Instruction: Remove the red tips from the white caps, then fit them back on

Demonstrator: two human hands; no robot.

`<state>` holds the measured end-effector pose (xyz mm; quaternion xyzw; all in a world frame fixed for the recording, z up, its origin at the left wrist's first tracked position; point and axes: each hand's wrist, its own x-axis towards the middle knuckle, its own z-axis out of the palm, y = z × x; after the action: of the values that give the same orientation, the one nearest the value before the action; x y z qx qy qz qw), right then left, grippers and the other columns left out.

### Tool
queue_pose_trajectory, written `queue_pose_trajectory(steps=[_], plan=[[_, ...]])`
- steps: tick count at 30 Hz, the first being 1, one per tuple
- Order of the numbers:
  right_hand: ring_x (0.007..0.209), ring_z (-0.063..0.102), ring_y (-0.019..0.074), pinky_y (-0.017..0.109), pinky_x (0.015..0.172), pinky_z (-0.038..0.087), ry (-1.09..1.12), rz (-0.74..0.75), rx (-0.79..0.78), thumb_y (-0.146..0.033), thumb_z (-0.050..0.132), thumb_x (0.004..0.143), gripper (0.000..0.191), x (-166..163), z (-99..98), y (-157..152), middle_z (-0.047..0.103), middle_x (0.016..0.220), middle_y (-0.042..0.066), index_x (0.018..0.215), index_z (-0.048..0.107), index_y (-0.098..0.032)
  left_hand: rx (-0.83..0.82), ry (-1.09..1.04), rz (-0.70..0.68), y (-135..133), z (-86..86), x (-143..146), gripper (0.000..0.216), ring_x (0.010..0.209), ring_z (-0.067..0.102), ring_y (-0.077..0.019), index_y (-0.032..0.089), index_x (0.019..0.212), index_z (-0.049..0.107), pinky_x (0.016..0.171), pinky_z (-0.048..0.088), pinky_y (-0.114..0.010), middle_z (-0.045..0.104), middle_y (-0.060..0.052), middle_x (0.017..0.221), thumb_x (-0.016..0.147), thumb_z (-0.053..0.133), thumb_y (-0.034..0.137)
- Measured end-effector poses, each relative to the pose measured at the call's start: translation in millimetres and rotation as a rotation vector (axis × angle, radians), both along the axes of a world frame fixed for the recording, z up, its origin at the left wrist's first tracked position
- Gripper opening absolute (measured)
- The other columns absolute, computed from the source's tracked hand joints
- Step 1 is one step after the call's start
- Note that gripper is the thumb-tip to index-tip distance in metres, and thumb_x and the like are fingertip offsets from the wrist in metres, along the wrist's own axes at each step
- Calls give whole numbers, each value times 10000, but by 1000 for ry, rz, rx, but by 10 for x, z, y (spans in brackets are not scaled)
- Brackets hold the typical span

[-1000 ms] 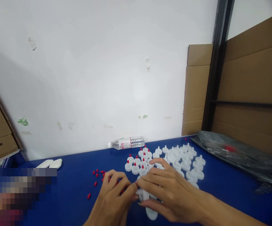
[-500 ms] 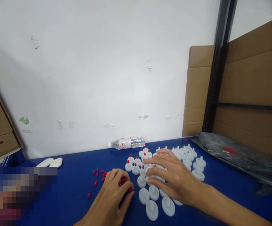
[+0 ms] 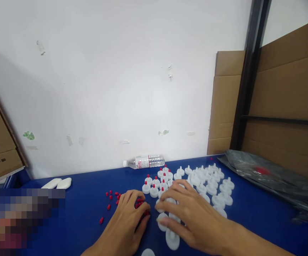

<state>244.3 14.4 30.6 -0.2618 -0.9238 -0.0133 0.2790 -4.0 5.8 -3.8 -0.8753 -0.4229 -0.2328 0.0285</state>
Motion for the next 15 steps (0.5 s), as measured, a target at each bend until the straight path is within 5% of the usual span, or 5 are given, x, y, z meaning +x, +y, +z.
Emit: queue_pose_trajectory(steps=[5, 15], plan=[[1246, 562, 296, 596, 1137, 324, -28, -225, -97, -443, 413, 1083, 345, 54, 11, 60, 676, 1310, 43, 1315, 630, -309, -4, -27, -11, -15, 23, -1, 203, 1120, 516, -279, 244, 1093, 598, 934, 494, -448, 539, -88, 1211, 1030, 434, 142], [1466, 421, 315, 643, 1246, 192, -109, -128, -257, -494, 377, 1090, 471, 106, -71, 105, 587, 1486, 61, 1452, 563, -255, -27, -114, -94, -99, 193, 14, 262, 980, 517, -238, 222, 995, 533, 877, 459, -407, 581, -68, 1048, 1077, 291, 163]])
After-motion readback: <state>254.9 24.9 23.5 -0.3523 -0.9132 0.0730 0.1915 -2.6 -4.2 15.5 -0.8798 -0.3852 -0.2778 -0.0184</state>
